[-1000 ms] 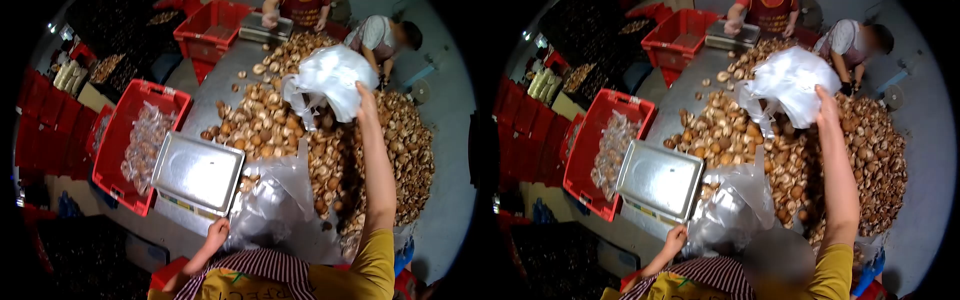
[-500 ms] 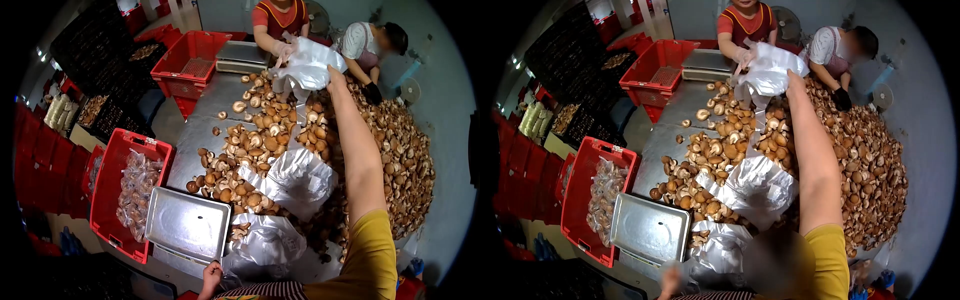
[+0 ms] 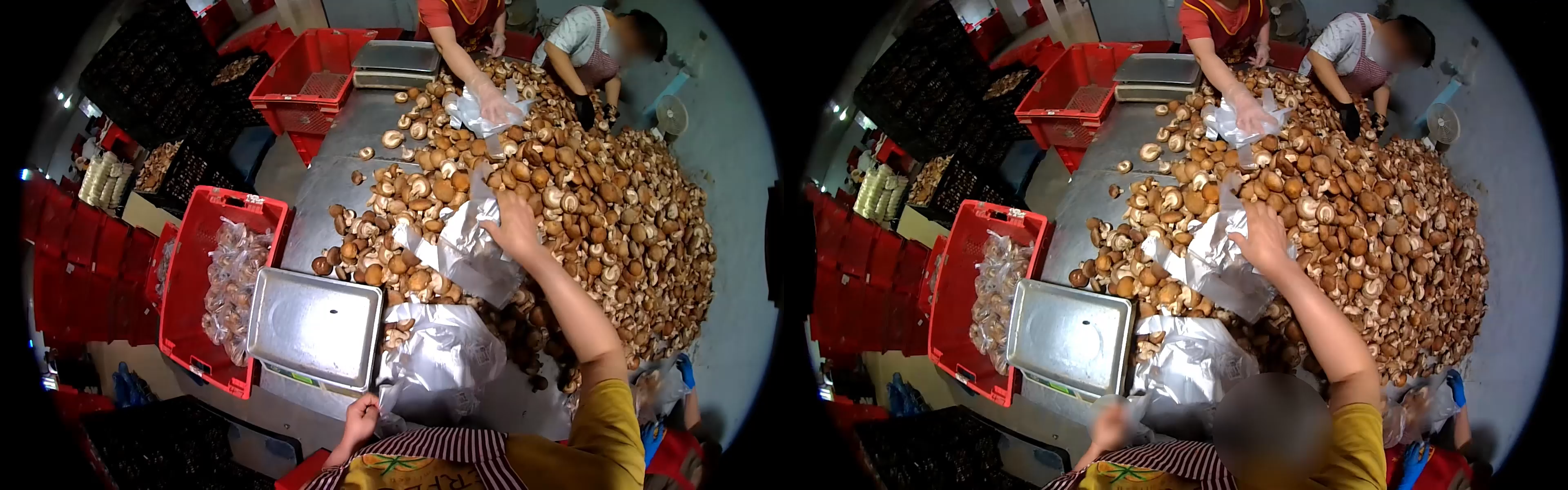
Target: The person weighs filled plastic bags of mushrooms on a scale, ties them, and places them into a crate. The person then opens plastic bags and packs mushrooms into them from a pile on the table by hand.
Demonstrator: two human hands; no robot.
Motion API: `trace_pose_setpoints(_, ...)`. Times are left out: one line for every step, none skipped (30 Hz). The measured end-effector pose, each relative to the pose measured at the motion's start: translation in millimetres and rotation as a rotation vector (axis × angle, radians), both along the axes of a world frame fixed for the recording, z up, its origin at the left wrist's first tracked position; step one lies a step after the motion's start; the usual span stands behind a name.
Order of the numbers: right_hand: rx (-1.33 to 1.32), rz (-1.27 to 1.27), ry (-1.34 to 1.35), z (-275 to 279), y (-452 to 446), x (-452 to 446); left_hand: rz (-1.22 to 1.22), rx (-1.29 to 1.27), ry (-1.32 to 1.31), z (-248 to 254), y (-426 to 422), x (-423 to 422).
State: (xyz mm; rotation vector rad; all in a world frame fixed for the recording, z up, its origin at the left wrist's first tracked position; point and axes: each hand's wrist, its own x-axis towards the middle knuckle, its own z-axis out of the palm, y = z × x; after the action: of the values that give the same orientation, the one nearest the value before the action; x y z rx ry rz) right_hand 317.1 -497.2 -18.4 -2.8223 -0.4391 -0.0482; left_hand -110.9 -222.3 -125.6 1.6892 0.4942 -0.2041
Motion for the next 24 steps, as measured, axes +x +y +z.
trace_pose_setpoints(-0.086, 0.027, -0.010, -6.3, -4.2, -6.4, -0.019, -0.082, -0.027, -2.1, 0.7, 0.5)
trace_pose_setpoints(-0.080, 0.027, -0.021, -21.0, -9.2, -11.0, -0.058, 0.010, -0.060, 20.0, -6.1, 10.3)
trace_pose_setpoints(0.040, 0.077, -0.145, -38.6, -13.5, -13.4, -0.096, 0.103, -0.094, 42.5, -13.1, 24.2)
trace_pose_setpoints(0.156, 0.131, -0.266, -46.3, -14.1, -18.4, -0.139, 0.149, -0.176, 47.0, -13.6, 29.2)
trace_pose_setpoints(0.157, 0.139, -0.264, -24.5, -5.0, -36.3, -0.132, 0.149, -0.175, 49.5, -15.7, 29.9)
trace_pose_setpoints(0.262, 0.110, -0.033, -2.6, 1.6, -56.9, -0.102, 0.097, -0.165, 47.9, -18.0, 29.8)
trace_pose_setpoints(0.364, 0.079, 0.199, 32.7, 11.4, -83.1, -0.073, 0.045, -0.157, 43.3, -20.2, 26.3)
trace_pose_setpoints(0.496, 0.209, 0.216, 77.0, 17.6, -127.0, -0.055, 0.040, -0.170, 39.7, -22.8, 22.2)
trace_pose_setpoints(0.629, 0.340, 0.236, 111.5, 21.3, -167.0, -0.047, 0.040, -0.163, 38.5, -23.2, 15.8)
trace_pose_setpoints(0.556, 0.351, 0.516, 122.3, 24.1, -184.6, -0.111, 0.147, -0.211, 43.9, -23.9, 12.8)
trace_pose_setpoints(0.473, 0.356, 0.803, 124.2, 25.9, -201.7, -0.178, 0.252, -0.249, 49.1, -23.8, 5.0)
trace_pose_setpoints(0.444, 0.493, 0.785, 114.4, 23.4, -222.4, -0.229, 0.271, -0.264, 48.4, -21.6, -2.2)
trace_pose_setpoints(0.412, 0.631, 0.763, 105.3, 18.9, -242.3, -0.234, 0.237, -0.260, 43.6, -19.8, -11.6)
trace_pose_setpoints(0.447, 0.576, 0.901, 107.3, 16.0, -255.8, -0.180, 0.336, -0.289, 47.3, -23.1, -16.6)
trace_pose_setpoints(0.444, 0.579, 0.911, 98.1, 14.8, -260.4, -0.127, 0.437, -0.323, 53.0, -25.4, -17.9)
trace_pose_setpoints(0.430, 0.467, 0.705, 77.4, 14.0, -261.1, -0.143, 0.385, -0.243, 63.8, -20.7, -25.2)
trace_pose_setpoints(0.412, 0.353, 0.502, 51.9, 12.0, -261.0, -0.231, 0.437, -0.181, 60.6, -17.8, -28.9)
trace_pose_setpoints(0.391, 0.336, 0.247, 10.9, 3.6, -247.9, -0.205, 0.316, -0.147, 58.1, -13.5, -33.6)
trace_pose_setpoints(0.366, 0.316, -0.010, -24.6, -2.6, -231.7, -0.178, 0.195, -0.116, 56.9, -10.2, -36.7)
trace_pose_setpoints(0.386, 0.178, 0.016, -36.7, -0.7, -225.2, -0.156, 0.200, -0.048, 63.5, -9.7, -37.0)
trace_pose_setpoints(0.403, 0.039, 0.044, -41.7, 0.5, -223.8, -0.137, 0.168, -0.089, 61.2, -7.5, -39.8)
trace_pose_setpoints(0.401, 0.040, 0.052, -44.8, -1.1, -225.7, -0.123, 0.165, -0.116, 61.6, -4.0, -43.3)
trace_pose_setpoints(0.404, 0.003, 0.180, -43.6, -0.1, -227.9, -0.109, 0.163, -0.145, 64.9, 0.3, -45.6)
trace_pose_setpoints(0.407, -0.031, 0.306, -42.2, 3.0, -230.2, -0.076, 0.146, -0.179, 65.7, 7.2, -50.1)
